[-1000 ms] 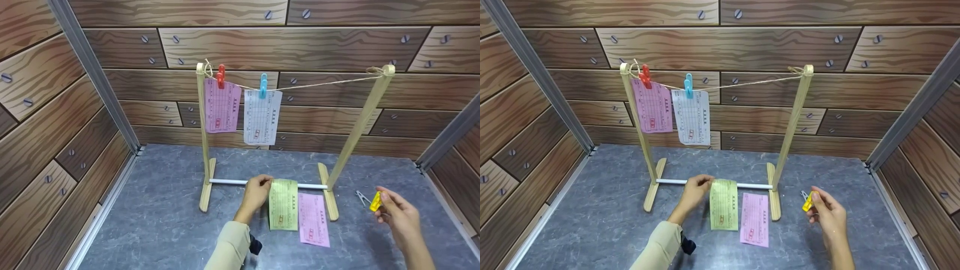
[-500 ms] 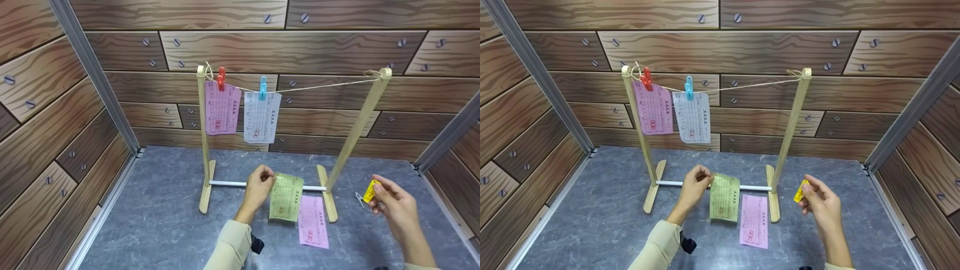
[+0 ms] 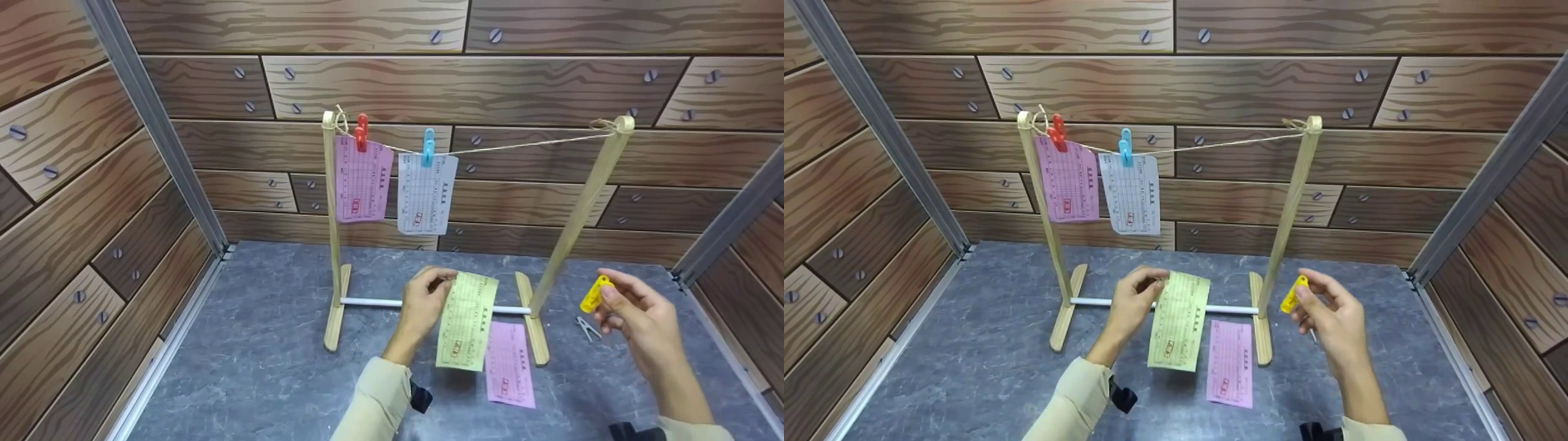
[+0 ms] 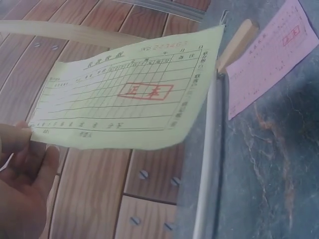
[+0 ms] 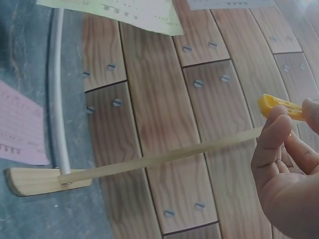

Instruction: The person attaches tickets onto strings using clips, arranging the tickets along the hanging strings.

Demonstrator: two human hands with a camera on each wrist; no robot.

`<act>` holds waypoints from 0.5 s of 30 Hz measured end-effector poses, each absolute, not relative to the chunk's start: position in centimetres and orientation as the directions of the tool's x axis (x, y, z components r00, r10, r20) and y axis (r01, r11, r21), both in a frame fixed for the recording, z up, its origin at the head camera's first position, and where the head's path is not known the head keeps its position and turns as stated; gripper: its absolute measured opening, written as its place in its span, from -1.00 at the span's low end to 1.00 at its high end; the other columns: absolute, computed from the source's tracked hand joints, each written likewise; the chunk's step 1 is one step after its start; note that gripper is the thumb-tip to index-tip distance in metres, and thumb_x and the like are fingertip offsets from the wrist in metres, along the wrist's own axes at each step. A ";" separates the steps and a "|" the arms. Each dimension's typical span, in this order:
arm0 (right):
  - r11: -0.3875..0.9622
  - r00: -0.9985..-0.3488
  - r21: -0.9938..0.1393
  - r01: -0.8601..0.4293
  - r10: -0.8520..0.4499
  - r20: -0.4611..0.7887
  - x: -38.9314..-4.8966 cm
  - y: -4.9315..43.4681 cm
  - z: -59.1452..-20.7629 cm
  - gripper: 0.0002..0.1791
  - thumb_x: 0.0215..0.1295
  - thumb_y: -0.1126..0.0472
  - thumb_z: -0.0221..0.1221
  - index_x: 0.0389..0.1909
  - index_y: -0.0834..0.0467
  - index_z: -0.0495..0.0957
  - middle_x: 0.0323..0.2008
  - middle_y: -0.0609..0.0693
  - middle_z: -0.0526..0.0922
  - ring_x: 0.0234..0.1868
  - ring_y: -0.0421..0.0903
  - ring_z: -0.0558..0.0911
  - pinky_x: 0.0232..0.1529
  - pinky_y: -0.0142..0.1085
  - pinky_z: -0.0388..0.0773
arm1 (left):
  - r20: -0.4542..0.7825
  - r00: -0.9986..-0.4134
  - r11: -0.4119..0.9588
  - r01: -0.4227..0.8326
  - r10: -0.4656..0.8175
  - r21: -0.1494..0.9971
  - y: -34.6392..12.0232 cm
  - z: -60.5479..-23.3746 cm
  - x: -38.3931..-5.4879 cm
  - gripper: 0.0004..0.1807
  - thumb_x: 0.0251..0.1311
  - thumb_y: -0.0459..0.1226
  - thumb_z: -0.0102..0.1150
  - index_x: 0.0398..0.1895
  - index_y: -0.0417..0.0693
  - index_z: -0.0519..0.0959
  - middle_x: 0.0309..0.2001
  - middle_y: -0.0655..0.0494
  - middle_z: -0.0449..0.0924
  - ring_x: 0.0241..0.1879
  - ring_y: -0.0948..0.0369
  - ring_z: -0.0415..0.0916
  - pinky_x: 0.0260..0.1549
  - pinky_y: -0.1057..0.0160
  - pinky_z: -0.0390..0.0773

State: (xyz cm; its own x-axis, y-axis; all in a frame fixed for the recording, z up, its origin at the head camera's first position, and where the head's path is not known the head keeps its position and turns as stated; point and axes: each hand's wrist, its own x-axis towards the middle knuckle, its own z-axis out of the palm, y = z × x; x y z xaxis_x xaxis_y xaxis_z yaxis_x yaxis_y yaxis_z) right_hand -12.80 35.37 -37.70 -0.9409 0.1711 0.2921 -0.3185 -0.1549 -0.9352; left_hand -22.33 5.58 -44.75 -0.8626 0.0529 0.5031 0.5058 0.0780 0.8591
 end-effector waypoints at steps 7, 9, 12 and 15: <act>-0.220 -0.913 -0.886 -0.409 0.097 0.397 -13.4 35.0 -35.9 -0.67 0.44 0.59 -0.03 0.17 0.52 0.45 -0.31 0.18 0.63 -0.48 -0.02 0.66 -0.55 -0.33 0.61 | 0.534 -0.840 0.025 0.538 0.097 0.843 5.6 -43.6 -22.5 -0.71 0.21 -0.56 0.19 -0.03 -0.25 0.70 -0.10 0.03 0.66 -0.31 0.23 0.56 -0.28 0.26 0.61; -0.228 -0.903 -0.875 -0.427 0.070 0.423 -13.6 34.9 -35.4 -0.66 0.44 0.60 -0.04 0.18 0.52 0.43 -0.23 0.21 0.66 -0.46 0.00 0.68 -0.52 -0.30 0.63 | 0.537 -0.836 0.018 0.542 0.112 0.840 5.5 -43.1 -22.4 -0.70 0.22 -0.56 0.19 0.00 -0.26 0.69 -0.07 0.02 0.65 -0.32 0.22 0.56 -0.28 0.27 0.61; -0.221 -0.893 -0.867 -0.446 0.036 0.449 -13.8 34.6 -34.7 -0.65 0.44 0.60 -0.05 0.19 0.50 0.43 -0.13 0.22 0.68 -0.43 0.02 0.70 -0.49 -0.27 0.65 | 0.548 -0.826 0.003 0.553 0.133 0.833 5.5 -42.0 -22.1 -0.67 0.23 -0.57 0.18 0.05 -0.31 0.66 -0.04 -0.02 0.63 -0.32 0.13 0.56 -0.29 0.28 0.60; -0.218 -0.887 -0.864 -0.454 0.016 0.462 -14.0 34.3 -34.1 -0.65 0.44 0.60 -0.05 0.20 0.50 0.43 -0.11 0.23 0.68 -0.42 0.02 0.70 -0.48 -0.25 0.66 | 0.559 -0.815 -0.016 0.564 0.156 0.826 5.3 -40.2 -21.2 -0.66 0.21 -0.61 0.16 0.06 -0.40 0.62 -0.02 -0.14 0.60 -0.32 0.04 0.55 -0.28 0.27 0.59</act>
State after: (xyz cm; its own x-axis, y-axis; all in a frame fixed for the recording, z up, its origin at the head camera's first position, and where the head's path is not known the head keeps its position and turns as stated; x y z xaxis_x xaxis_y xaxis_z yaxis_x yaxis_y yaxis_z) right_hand -14.03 34.34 -34.08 -0.8866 0.0162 0.4623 -0.4544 -0.2179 -0.8638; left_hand -21.16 5.25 -40.24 -0.8145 0.1557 0.5588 0.5636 -0.0159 0.8259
